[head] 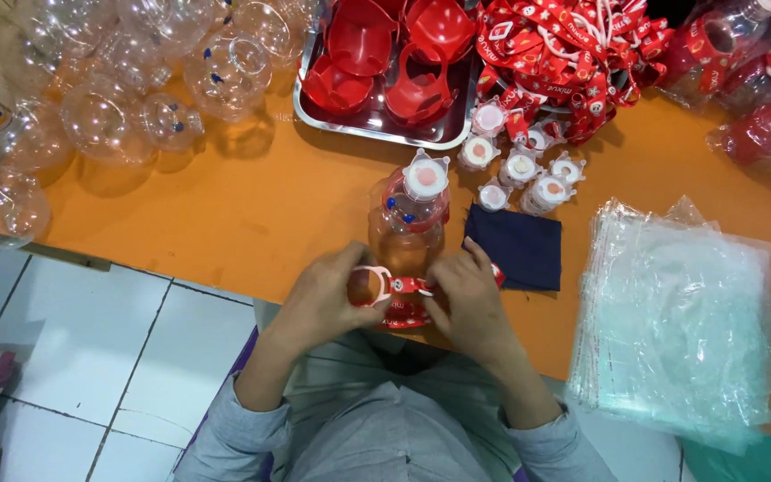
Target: The person assembles a clear plastic water bottle by first inserting a red plastic holder into the bottle neck, then screwing on a white cap with a pink spout. Finally, they attach a red patterned strap to the cap and adjust it around the bottle.
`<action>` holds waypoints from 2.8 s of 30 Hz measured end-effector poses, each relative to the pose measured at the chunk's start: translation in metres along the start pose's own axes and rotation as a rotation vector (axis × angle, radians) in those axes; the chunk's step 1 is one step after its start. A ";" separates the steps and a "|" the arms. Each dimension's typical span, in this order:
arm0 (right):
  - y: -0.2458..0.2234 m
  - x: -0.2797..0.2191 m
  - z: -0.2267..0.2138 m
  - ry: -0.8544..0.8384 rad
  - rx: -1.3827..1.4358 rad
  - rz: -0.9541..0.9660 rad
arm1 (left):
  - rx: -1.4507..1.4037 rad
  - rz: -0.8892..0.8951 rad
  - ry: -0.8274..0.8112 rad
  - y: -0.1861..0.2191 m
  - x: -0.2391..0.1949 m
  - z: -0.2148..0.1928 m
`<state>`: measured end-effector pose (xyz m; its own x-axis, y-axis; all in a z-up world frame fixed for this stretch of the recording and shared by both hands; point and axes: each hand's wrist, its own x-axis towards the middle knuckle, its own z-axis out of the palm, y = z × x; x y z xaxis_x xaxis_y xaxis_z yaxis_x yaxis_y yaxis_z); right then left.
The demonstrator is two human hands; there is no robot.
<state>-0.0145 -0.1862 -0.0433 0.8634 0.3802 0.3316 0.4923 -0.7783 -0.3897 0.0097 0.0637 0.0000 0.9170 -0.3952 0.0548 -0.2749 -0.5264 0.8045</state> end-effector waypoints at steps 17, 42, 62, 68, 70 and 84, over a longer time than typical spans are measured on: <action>-0.022 -0.006 -0.123 0.391 0.964 0.475 | -0.857 0.102 -0.569 0.048 -0.009 -0.064; -0.011 -0.064 -0.104 0.102 0.846 0.638 | -1.271 0.380 -0.311 0.109 0.020 -0.019; -0.025 0.000 -0.171 0.326 1.309 0.243 | -0.637 0.495 0.236 0.129 0.015 0.025; -0.042 0.004 -0.195 0.347 1.249 0.263 | -0.586 0.600 0.192 0.141 0.017 0.033; -0.046 0.004 -0.202 0.360 1.244 0.277 | -0.690 0.598 0.110 0.140 0.020 0.032; -0.070 0.010 -0.239 0.304 1.293 0.341 | -1.217 0.381 -0.441 0.129 0.022 0.020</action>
<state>-0.0664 -0.2476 0.1931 0.9860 0.0116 0.1666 0.1573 0.2700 -0.9499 -0.0113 -0.0281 0.0929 0.6098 -0.6942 0.3824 0.1503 0.5750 0.8043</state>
